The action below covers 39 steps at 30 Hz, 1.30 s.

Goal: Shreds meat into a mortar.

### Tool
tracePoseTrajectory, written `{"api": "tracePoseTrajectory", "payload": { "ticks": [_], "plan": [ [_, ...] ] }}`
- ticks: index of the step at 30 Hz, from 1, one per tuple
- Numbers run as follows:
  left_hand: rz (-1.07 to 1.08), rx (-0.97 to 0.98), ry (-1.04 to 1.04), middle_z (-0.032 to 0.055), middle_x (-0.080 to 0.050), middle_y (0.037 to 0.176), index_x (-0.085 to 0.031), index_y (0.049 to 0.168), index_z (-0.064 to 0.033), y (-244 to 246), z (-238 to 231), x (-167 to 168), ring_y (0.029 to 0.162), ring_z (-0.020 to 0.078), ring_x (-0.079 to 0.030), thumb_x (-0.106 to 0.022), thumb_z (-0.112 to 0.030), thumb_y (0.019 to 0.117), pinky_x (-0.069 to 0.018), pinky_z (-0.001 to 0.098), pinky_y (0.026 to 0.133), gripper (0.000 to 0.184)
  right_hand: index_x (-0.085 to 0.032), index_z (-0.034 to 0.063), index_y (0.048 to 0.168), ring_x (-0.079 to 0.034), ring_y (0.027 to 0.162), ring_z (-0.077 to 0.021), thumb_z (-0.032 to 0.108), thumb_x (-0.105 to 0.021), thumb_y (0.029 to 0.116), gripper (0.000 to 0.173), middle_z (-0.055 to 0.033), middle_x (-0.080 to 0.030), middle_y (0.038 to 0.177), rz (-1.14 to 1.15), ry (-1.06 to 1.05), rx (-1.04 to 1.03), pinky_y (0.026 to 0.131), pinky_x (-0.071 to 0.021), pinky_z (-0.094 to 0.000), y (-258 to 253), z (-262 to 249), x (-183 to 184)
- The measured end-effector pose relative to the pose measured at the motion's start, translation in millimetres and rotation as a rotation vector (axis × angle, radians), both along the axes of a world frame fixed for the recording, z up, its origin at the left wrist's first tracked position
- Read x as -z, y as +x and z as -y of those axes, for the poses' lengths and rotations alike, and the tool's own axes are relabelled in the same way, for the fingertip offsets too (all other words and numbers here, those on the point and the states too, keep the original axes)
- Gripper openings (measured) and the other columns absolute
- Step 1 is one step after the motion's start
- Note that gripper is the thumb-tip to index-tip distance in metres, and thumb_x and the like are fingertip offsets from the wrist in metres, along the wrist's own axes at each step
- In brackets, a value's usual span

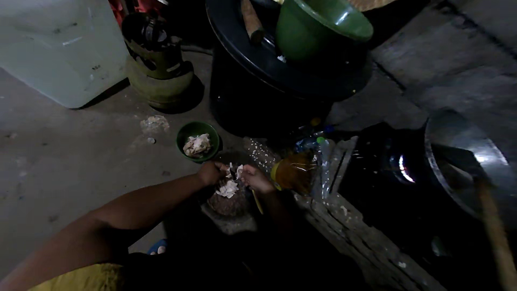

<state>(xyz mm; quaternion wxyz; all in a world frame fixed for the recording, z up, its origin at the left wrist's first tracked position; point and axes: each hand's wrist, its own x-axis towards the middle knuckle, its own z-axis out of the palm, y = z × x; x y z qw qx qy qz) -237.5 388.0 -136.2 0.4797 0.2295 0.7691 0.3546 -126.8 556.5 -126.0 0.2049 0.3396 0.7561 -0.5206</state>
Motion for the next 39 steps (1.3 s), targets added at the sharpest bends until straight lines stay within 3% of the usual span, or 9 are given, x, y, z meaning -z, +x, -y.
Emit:
{"api": "tracePoseTrajectory", "payload": {
  "ticks": [3, 11, 15, 19, 24, 28, 31, 35, 39],
  "plan": [
    [0.036, -0.040, -0.031, 0.0160, -0.068, 0.115, -0.068, 0.124, -0.0040, 1, -5, 1, 0.106, 0.0249, -0.065, -0.059, -0.021, 0.1039, -0.0502, 0.0465, 0.098, 0.028, -0.054, -0.0028, 0.132, -0.056, 0.074, -0.0080, 0.012, -0.048, 0.1091, 0.027, -0.0075, -0.058, 0.100, -0.027, -0.128, 0.001, 0.068, -0.0508, -0.0243, -3, 16, -8],
    [0.077, 0.010, 0.021, 0.0108, -0.070, 0.106, -0.069, 0.121, -0.0060, 1, -5, 0, 0.092, 0.0177, -0.066, -0.068, -0.022, 0.0987, -0.0533, 0.0420, 0.089, 0.027, -0.055, -0.0036, 0.129, -0.055, 0.075, -0.0089, 0.017, -0.052, 0.1089, 0.028, -0.0093, -0.058, 0.101, -0.035, -0.061, 0.032, 0.069, -0.0497, -0.0250, -5, 26, 1],
    [0.066, 0.031, 0.038, 0.0111, -0.069, 0.108, -0.069, 0.121, -0.0061, 1, -3, 1, 0.095, 0.0179, -0.065, -0.068, -0.026, 0.0990, -0.0527, 0.0417, 0.092, 0.030, -0.057, 0.0022, 0.124, -0.050, 0.065, -0.0035, 0.020, -0.055, 0.1080, 0.023, -0.0018, -0.057, 0.094, -0.079, -0.325, 0.239, 0.059, -0.0446, -0.0184, 1, 22, 10],
    [0.067, 0.044, 0.040, 0.0096, -0.068, 0.100, -0.069, 0.114, -0.0047, 2, -3, 0, 0.087, 0.0156, -0.063, -0.068, -0.025, 0.0988, -0.0528, 0.0396, 0.086, 0.025, -0.055, 0.0054, 0.129, -0.046, 0.057, -0.0020, 0.020, -0.054, 0.1083, 0.026, 0.0007, -0.055, 0.088, -0.066, -0.487, 0.350, 0.052, -0.0410, -0.0161, 5, 22, 12],
    [0.082, 0.000, 0.053, 0.0082, -0.065, 0.093, -0.069, 0.106, -0.0035, 7, -5, -1, 0.081, 0.0156, -0.060, -0.067, -0.026, 0.0980, -0.0513, 0.0395, 0.079, 0.024, -0.057, 0.0069, 0.118, -0.045, 0.055, -0.0028, 0.021, -0.052, 0.1091, 0.017, 0.0035, -0.050, 0.076, -0.082, -0.504, 0.308, 0.051, -0.0407, -0.0167, 10, 21, 13],
    [0.080, -0.020, 0.060, 0.0099, -0.067, 0.095, -0.070, 0.109, -0.0034, 3, -6, -3, 0.083, 0.0177, -0.062, -0.065, -0.024, 0.0986, -0.0524, 0.0421, 0.081, 0.024, -0.055, 0.0076, 0.115, -0.049, 0.057, -0.0021, 0.015, -0.046, 0.1100, 0.013, 0.0053, -0.051, 0.075, -0.178, -0.536, 0.217, 0.056, -0.0451, -0.0169, 18, 16, -20],
    [0.138, -0.068, 0.048, 0.0094, -0.065, 0.093, -0.068, 0.111, -0.0021, -1, -2, 6, 0.079, 0.0157, -0.060, -0.063, -0.022, 0.1004, -0.0524, 0.0388, 0.078, 0.023, -0.055, 0.0032, 0.113, -0.054, 0.063, -0.0040, 0.011, -0.048, 0.1085, 0.011, 0.0014, -0.056, 0.081, -0.203, -0.348, 0.119, 0.060, -0.0491, -0.0188, 15, 11, -40],
    [0.210, -0.085, 0.048, 0.0040, -0.067, 0.093, -0.069, 0.117, -0.0071, 1, -5, -1, 0.077, 0.0099, -0.061, -0.062, -0.023, 0.1019, -0.0533, 0.0321, 0.076, 0.023, -0.055, 0.0005, 0.137, -0.058, 0.075, -0.0083, 0.017, -0.052, 0.1084, 0.033, -0.0087, -0.062, 0.105, -0.022, -0.041, -0.093, 0.069, -0.0512, -0.0248, 6, 3, -27],
    [0.177, -0.082, 0.049, 0.0034, -0.066, 0.092, -0.069, 0.117, -0.0066, 3, -6, -2, 0.076, 0.0090, -0.060, -0.061, -0.021, 0.1024, -0.0528, 0.0316, 0.076, 0.022, -0.057, -0.0028, 0.128, -0.055, 0.075, -0.0098, 0.022, -0.056, 0.1076, 0.032, -0.0104, -0.060, 0.101, -0.004, 0.006, -0.168, 0.071, -0.0500, -0.0270, 3, 11, -11]
  ]
}}
